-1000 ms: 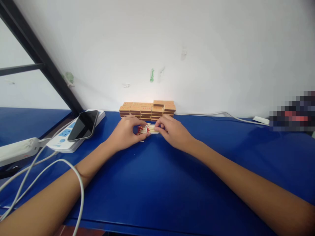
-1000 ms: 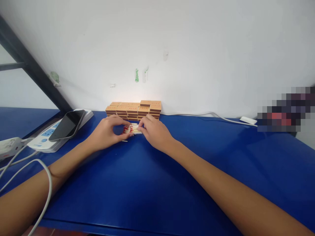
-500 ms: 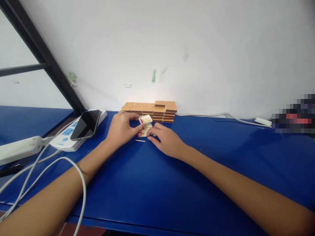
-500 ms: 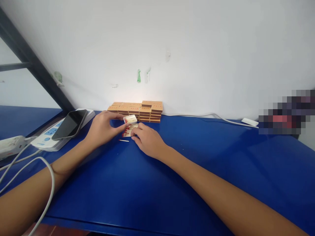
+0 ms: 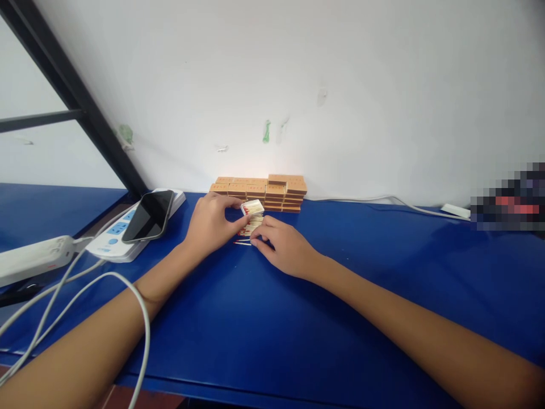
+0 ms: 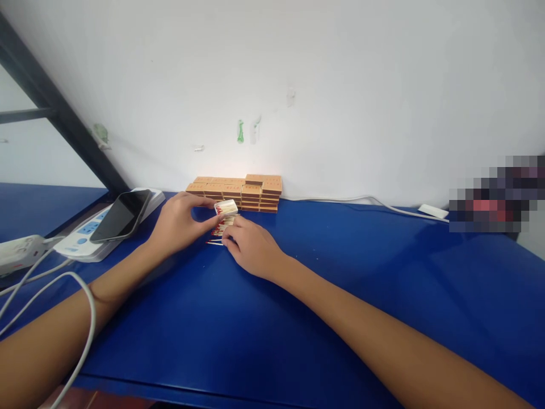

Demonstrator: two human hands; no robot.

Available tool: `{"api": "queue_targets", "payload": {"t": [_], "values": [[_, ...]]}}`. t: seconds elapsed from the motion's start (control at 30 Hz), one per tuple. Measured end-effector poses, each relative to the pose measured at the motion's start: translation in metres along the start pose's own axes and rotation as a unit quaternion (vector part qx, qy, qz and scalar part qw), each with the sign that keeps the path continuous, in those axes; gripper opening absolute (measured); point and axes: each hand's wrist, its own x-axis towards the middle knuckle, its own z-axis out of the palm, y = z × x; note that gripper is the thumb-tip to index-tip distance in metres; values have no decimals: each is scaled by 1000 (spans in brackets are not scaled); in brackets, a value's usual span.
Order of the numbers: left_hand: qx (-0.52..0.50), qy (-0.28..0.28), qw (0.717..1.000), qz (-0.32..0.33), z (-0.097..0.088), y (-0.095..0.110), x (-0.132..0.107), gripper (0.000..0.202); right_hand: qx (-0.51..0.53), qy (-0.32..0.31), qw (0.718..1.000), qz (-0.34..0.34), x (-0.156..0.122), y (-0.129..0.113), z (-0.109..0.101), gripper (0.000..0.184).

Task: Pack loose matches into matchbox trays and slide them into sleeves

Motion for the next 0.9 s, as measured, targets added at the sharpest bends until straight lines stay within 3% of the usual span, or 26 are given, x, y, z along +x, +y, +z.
{"api": "queue_targets", "payload": {"t": [0.2,0.5,0.57,0.73,0.9], "values": [[5,2,1000,1,0,1,0,21,11,-2,999,34,0,-11,3,4],[12,-2,1000,7,0,-3,1,19,-22,-49,998,34,2,-11,-5,10],[9,-3,1000,7,0,-3,1,19,-36,-30,999,25,2,-5,-14,11],[-26,-47,997,48,-2,2,2,16,-31,88,995,39,7,16,-34,10],[-87,-85,989,80,-2,9,1,20,-37,94,994,36,7,24,-36,10]]}}
